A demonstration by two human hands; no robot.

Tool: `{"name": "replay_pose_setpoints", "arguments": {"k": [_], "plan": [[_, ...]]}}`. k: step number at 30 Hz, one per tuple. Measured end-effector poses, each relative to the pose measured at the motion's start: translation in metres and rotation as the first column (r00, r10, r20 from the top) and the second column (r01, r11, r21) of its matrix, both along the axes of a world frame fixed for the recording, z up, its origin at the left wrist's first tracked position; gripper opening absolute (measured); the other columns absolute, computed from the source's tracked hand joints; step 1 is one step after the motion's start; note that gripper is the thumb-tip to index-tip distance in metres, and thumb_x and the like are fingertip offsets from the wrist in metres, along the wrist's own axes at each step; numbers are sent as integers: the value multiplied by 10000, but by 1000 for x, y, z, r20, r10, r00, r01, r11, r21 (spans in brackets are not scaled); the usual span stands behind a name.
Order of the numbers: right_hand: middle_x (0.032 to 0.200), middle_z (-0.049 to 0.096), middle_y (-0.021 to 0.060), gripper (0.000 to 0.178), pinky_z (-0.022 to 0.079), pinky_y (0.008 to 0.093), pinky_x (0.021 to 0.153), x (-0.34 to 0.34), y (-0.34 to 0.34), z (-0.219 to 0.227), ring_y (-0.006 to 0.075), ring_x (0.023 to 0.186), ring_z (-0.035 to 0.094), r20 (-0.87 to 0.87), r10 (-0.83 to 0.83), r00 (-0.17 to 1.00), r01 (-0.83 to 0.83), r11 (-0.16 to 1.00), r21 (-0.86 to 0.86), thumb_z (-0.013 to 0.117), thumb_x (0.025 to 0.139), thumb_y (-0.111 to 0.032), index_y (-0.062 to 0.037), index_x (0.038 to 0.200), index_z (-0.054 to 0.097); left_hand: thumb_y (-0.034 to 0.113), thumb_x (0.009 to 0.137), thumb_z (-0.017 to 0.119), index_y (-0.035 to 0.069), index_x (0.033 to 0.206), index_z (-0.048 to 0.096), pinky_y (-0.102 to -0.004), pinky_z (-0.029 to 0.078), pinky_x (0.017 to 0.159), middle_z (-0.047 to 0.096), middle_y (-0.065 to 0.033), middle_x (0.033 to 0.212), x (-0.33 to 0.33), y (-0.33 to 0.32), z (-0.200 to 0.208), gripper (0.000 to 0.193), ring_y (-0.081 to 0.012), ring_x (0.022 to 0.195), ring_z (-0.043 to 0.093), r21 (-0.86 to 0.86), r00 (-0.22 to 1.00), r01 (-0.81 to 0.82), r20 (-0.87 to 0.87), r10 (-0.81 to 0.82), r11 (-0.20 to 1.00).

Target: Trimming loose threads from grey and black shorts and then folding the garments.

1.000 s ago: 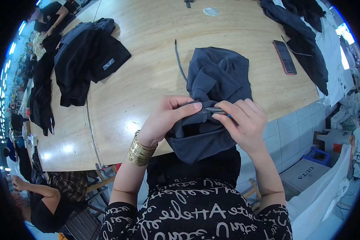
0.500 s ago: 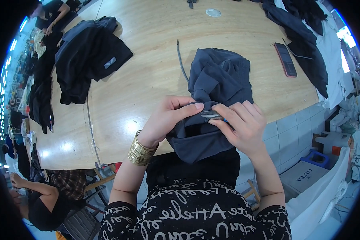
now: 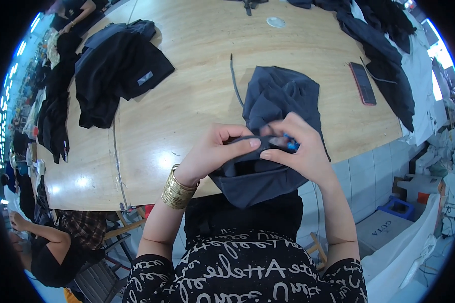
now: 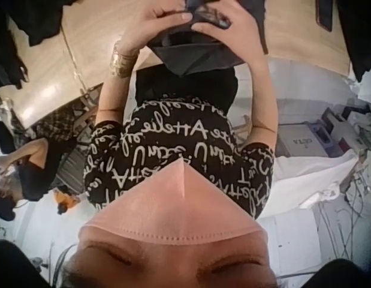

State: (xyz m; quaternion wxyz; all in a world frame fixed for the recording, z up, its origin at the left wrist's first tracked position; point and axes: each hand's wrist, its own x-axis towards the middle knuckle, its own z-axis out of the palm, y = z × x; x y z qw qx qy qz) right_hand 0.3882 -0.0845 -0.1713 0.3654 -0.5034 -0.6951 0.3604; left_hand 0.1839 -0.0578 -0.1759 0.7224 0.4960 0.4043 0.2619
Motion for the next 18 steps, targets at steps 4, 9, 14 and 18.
{"name": "replay_pose_setpoints", "arguments": {"k": [4, 9, 14, 18], "plan": [[693, 446, 31, 231, 371, 242, 607, -5, 18, -2, 107, 650, 460, -70, -84, 994, 80, 995, -52, 720, 758, -173, 7, 731, 578, 72, 828, 620, 30, 861, 644, -177, 374, 538, 608, 37, 717, -23, 3, -7, 59, -15, 606, 491, 364, 909, 93, -410, 70, 927], [738, 514, 52, 199, 420, 278, 635, -11, 48, -24, 173, 686, 536, 187, -334, 924, 319, 942, 108, 713, 761, -155, 1, 775, 589, 55, 832, 569, 19, 907, 635, -224, 431, 606, 639, -8, 794, -77, -3, -43, 106, -69, 669, 552, 583, 738, -62, -519, 430, 810], [811, 571, 45, 203, 480, 304, 692, -7, 31, -26, 190, 811, 614, 147, -212, 966, 181, 963, 200, 711, 759, -172, -49, 877, 602, 229, 918, 535, 6, 856, 641, -209, 442, 507, 615, -35, 684, -93, -40, -46, 255, -66, 560, 544, 210, 887, -247, -343, 308, 946], [824, 578, 61, 244, 461, 278, 693, -6, 17, -18, 185, 764, 593, 156, 77, 985, -72, 997, -37, 705, 750, -117, -29, 958, 615, 465, 956, 382, 4, 822, 649, -184, 356, 371, 616, -63, 611, -60, -51, -43, 549, -62, 385, 472, -230, 935, 125, -297, -192, 965]]}}
